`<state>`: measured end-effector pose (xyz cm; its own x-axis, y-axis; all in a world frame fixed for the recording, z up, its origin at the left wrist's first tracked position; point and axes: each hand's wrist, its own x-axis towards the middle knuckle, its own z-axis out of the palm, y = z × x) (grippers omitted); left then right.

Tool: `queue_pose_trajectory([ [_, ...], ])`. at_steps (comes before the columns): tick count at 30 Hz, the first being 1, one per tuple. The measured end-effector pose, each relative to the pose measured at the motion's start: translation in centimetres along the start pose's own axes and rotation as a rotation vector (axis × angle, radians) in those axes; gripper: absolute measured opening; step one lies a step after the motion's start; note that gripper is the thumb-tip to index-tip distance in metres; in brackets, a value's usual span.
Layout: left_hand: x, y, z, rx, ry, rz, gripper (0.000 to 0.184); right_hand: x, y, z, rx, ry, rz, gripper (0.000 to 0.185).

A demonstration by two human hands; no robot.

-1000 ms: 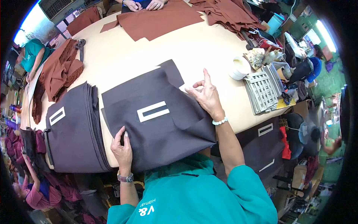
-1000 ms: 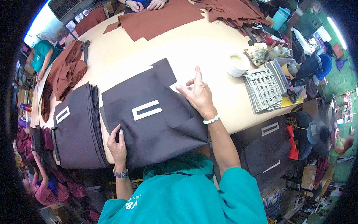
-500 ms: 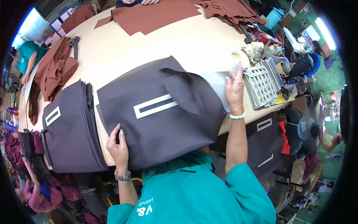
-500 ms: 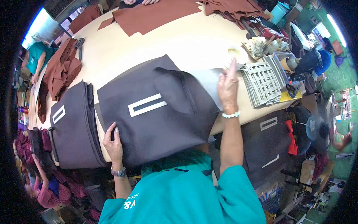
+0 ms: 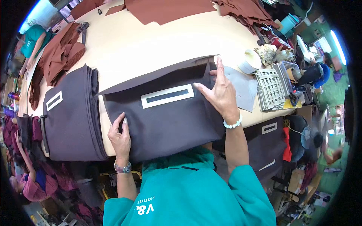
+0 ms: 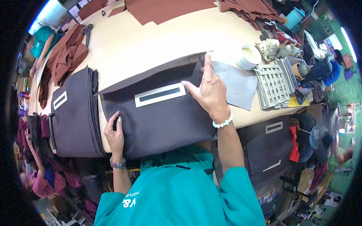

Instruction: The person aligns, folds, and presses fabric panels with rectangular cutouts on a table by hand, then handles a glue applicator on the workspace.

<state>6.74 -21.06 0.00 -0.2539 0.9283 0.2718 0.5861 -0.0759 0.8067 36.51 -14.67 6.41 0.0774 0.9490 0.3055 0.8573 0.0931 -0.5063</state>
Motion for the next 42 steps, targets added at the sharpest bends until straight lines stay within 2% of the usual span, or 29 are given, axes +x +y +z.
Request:
queue_pose_trajectory([
  [3, 0.0, 0.1, -0.1, 0.023, -0.003, 0.025, 0.025, 0.3, 0.8, 0.2, -0.022, -0.03, 0.096, 0.081],
  [6, 0.3, 0.7, -0.3, 0.037, -0.041, -0.027, 0.028, 0.8, 2.7, -0.2, 0.084, -0.035, 0.203, 0.079],
  [7, 0.4, 0.6, -0.3, 0.031, -0.048, -0.025, 0.028, 0.7, 2.9, -0.8, 0.189, -0.026, 0.27, 0.083],
  [10, 0.6, 0.4, -0.4, 0.012, -0.056, -0.016, 0.031, 0.0, 2.3, -0.8, 0.307, 0.138, 0.204, 0.092],
  [11, 0.7, 0.4, -0.5, 0.008, -0.058, -0.006, 0.032, -0.2, 2.2, -0.6, 0.248, 0.136, 0.144, 0.102],
  [14, 1.5, 0.6, -0.9, 0.028, -0.113, 0.019, 0.035, 0.0, 1.2, -0.8, 0.121, -0.025, 0.193, 0.101],
  [15, 2.1, 0.8, -1.2, 0.04, -0.14, 0.026, 0.035, 0.7, 1.6, -0.3, 0.087, -0.063, 0.262, 0.092],
  [18, 4.8, 1.0, -1.9, 0.075, -0.206, 0.002, 0.034, 2.7, 3.4, 1.1, 0.134, 0.003, 0.267, 0.084],
  [19, 5.8, 0.1, -1.8, 0.041, -0.191, 0.056, 0.034, 3.1, 4.5, 2.0, 0.285, 0.146, 0.11, 0.082],
  [20, 6.7, 0.2, -1.9, 0.054, -0.193, 0.079, 0.033, 3.7, 4.7, 2.1, 0.286, 0.178, 0.095, 0.081],
  [22, 8.6, -0.5, -1.9, -0.041, -0.271, 0.028, 0.033, 4.8, 5.3, 2.2, 0.289, 0.243, 0.076, 0.081],
  [25, 10.1, -0.7, -0.8, -0.448, -0.24, -0.268, 0.032, 6.9, 8.0, 3.4, 0.254, 0.084, 0.191, 0.081],
  [27, 11.0, -2.8, 0.0, -0.294, -0.184, -0.219, 0.032, 7.6, 8.6, 3.9, 0.175, 0.0, 0.258, 0.082],
  [29, 11.3, -4.4, 0.5, -0.109, -0.094, -0.169, 0.027, 8.1, 8.7, 4.0, 0.26, -0.027, 0.257, 0.084],
  [32, 11.4, -4.6, 0.7, -0.034, -0.035, -0.034, 0.027, 8.9, 8.7, 4.2, 0.239, -0.059, 0.223, 0.087],
  [36, 12.3, -3.3, 0.6, 0.068, -0.043, -0.061, 0.028, 10.5, 10.0, 5.2, 0.217, -0.035, 0.137, 0.087],
  [42, 14.7, -3.7, 1.2, 0.171, -0.028, 0.006, 0.028, 12.5, 9.3, 5.5, 0.187, -0.066, 0.247, 0.082],
])
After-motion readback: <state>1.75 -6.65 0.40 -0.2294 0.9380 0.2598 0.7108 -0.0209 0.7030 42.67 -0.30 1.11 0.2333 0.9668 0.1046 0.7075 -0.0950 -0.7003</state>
